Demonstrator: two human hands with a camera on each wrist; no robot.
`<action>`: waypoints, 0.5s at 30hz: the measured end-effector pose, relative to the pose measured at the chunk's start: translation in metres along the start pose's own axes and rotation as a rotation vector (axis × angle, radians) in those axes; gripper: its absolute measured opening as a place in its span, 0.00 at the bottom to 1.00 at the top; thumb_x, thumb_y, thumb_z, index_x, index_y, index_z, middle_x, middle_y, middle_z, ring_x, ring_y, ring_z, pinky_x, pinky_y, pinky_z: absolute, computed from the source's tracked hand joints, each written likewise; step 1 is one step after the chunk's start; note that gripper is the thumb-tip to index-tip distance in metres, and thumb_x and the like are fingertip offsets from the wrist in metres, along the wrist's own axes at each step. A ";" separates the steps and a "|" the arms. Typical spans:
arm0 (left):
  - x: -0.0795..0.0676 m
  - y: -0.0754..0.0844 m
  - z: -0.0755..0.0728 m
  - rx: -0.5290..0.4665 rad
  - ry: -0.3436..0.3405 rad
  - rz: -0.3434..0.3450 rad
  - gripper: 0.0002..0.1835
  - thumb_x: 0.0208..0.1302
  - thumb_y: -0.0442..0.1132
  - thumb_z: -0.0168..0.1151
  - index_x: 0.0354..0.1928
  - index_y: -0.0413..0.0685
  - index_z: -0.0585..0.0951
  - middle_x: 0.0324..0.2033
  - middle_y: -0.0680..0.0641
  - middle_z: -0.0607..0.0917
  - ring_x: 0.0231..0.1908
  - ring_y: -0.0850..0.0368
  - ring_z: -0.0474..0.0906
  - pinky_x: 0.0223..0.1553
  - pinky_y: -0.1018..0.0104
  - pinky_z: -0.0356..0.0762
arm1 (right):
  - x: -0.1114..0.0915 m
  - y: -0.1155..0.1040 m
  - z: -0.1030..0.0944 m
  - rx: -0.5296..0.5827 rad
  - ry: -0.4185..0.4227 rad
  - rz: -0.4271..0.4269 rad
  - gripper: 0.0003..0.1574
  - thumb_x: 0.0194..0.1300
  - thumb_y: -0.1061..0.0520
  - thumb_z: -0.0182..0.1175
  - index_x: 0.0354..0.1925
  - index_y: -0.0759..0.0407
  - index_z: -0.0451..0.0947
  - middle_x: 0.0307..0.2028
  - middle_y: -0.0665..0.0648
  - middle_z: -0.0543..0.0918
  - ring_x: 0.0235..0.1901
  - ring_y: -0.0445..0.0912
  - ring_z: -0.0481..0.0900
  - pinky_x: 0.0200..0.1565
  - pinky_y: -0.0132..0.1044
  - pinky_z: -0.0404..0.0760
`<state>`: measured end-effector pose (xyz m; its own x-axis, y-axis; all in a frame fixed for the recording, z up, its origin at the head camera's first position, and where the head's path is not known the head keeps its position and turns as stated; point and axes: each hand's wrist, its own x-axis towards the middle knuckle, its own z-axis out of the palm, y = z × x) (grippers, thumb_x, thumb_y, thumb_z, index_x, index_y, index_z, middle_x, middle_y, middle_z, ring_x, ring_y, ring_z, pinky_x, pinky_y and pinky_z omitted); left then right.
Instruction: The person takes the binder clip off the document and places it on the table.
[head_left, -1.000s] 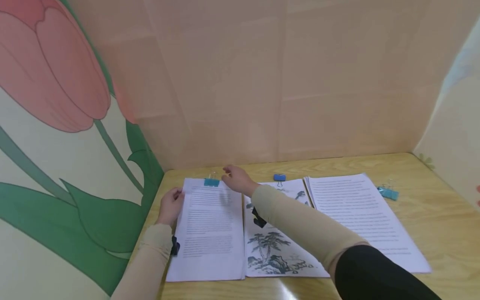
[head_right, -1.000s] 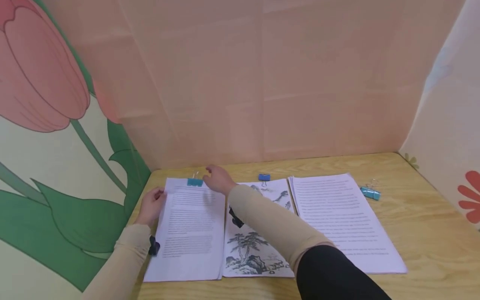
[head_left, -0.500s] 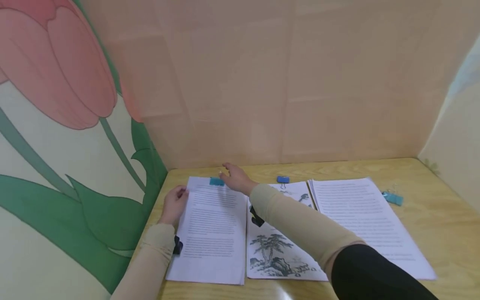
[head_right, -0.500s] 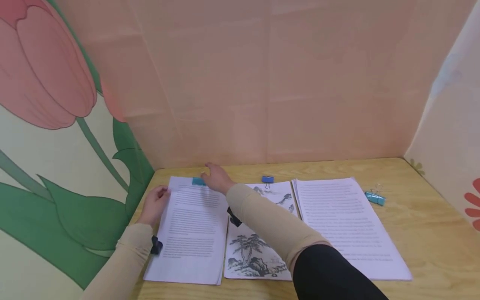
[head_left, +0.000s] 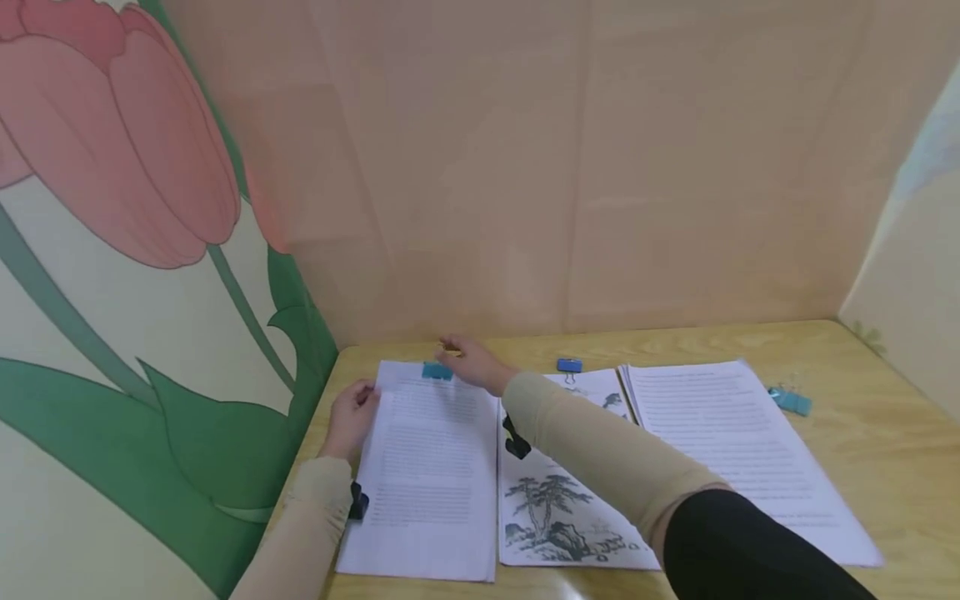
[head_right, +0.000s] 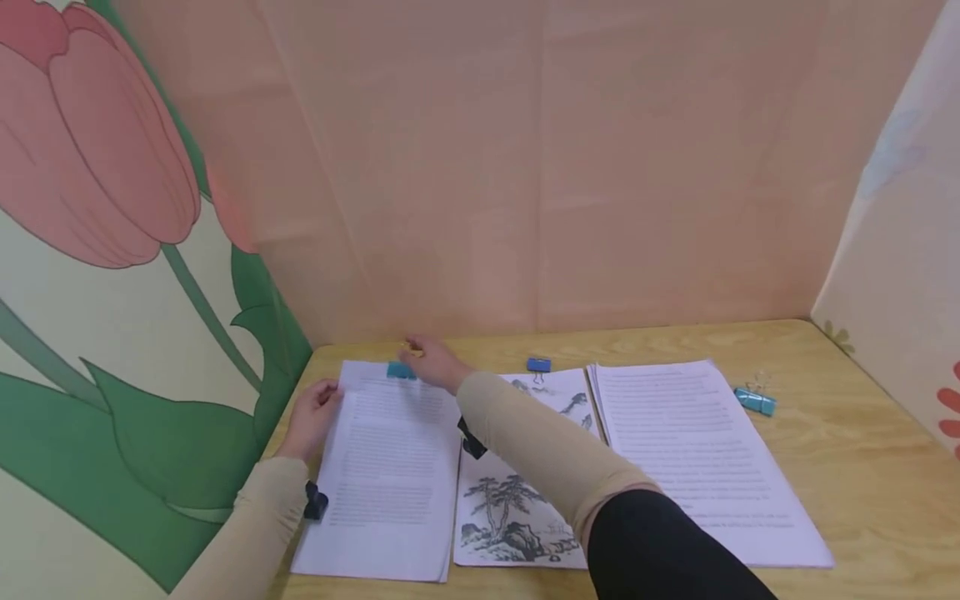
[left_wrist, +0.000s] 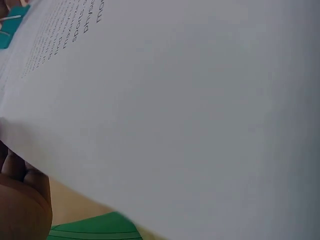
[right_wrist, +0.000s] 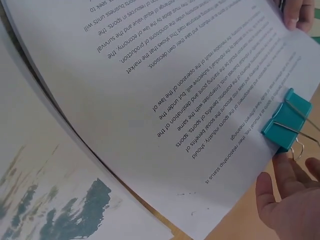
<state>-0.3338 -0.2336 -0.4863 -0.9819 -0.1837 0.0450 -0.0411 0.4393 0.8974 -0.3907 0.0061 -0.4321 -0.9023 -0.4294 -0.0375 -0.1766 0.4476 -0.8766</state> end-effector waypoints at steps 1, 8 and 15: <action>0.000 -0.002 0.001 -0.001 -0.001 -0.009 0.14 0.80 0.35 0.50 0.56 0.36 0.80 0.49 0.37 0.84 0.45 0.46 0.80 0.46 0.57 0.76 | 0.000 0.001 0.000 0.004 -0.003 0.006 0.38 0.81 0.44 0.53 0.78 0.60 0.60 0.73 0.62 0.69 0.70 0.60 0.67 0.69 0.53 0.69; 0.003 -0.001 -0.001 -0.028 -0.002 -0.010 0.14 0.81 0.37 0.49 0.57 0.39 0.80 0.50 0.39 0.84 0.45 0.48 0.80 0.46 0.58 0.77 | 0.005 -0.002 -0.006 0.066 -0.025 0.035 0.41 0.80 0.47 0.54 0.78 0.68 0.55 0.73 0.67 0.67 0.73 0.61 0.63 0.71 0.54 0.64; 0.004 0.000 -0.002 -0.069 -0.013 -0.058 0.15 0.82 0.38 0.48 0.59 0.41 0.79 0.50 0.40 0.84 0.46 0.49 0.81 0.46 0.58 0.78 | 0.008 0.001 -0.011 0.171 -0.077 0.089 0.42 0.77 0.47 0.59 0.76 0.69 0.60 0.75 0.66 0.65 0.75 0.60 0.60 0.73 0.53 0.60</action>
<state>-0.3374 -0.2358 -0.4850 -0.9807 -0.1953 -0.0131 -0.0853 0.3663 0.9266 -0.4029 0.0116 -0.4278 -0.8777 -0.4554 -0.1494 -0.0220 0.3496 -0.9366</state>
